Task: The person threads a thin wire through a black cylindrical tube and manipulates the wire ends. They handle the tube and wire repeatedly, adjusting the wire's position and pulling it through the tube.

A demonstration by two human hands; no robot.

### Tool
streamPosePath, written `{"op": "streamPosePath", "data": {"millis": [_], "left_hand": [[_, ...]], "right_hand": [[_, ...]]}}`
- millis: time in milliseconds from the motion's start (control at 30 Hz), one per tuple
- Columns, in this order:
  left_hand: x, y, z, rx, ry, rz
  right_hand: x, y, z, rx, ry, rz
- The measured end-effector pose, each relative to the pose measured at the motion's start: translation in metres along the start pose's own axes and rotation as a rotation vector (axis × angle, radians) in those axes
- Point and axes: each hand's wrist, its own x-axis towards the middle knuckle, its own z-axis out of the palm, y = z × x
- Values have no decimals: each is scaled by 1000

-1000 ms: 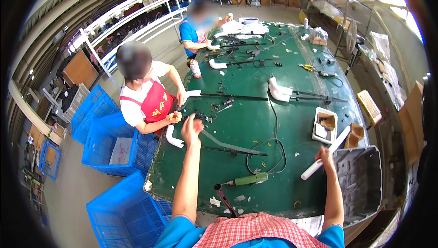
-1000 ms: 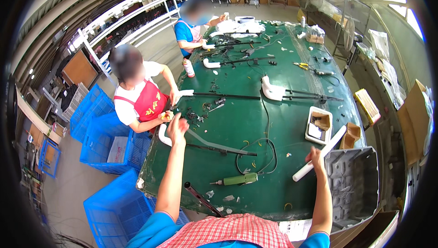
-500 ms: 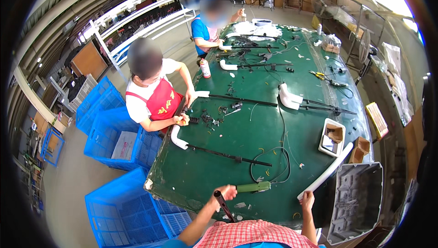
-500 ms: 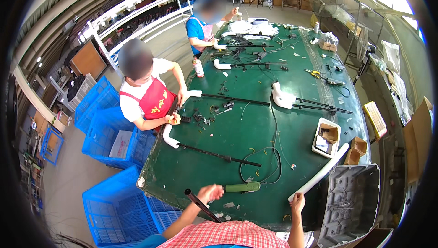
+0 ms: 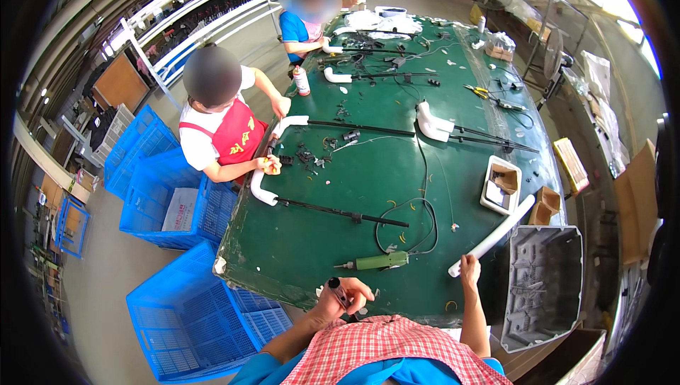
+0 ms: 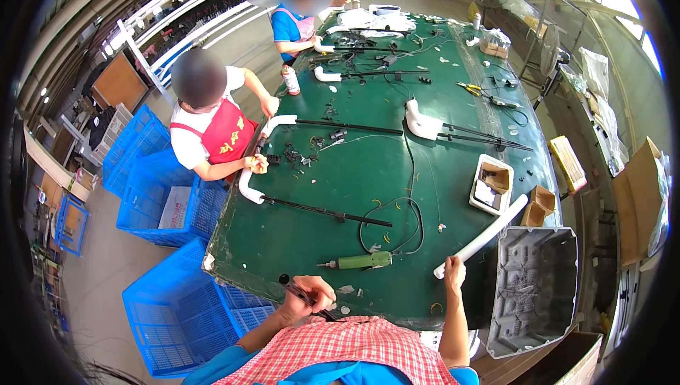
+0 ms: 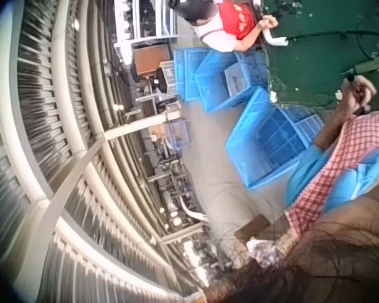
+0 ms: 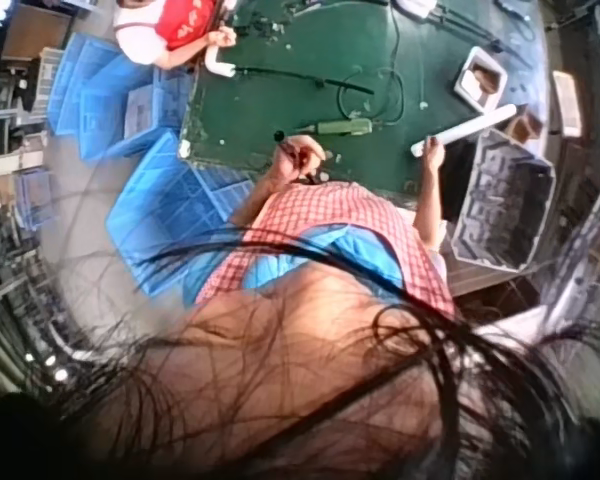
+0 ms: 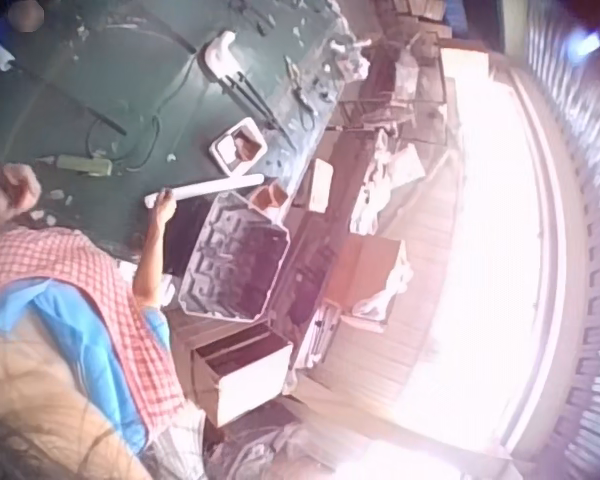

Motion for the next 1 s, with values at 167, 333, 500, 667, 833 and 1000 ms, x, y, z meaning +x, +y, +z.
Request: {"op": "streamPosePath", "data": {"millis": [167, 333, 500, 667, 833, 1000], "left_hand": [[22, -36, 20, -83, 179, 91], [53, -29, 62, -62, -7, -265], [79, -37, 51, -160, 16, -382], [95, -46, 32, -69, -45, -382], [110, -51, 14, -205, -97, -446], [130, -71, -4, -336, 15, -513]], "right_hand": [[24, -116, -29, 269, -184, -191], [63, -207, -33, 344, -202, -315], [133, -225, 2, 577, -171, -277], [224, -220, 67, 512, -78, -285], [300, -201, 127, 283, 105, -309], [344, -187, 152, -26, 77, -375]]}}
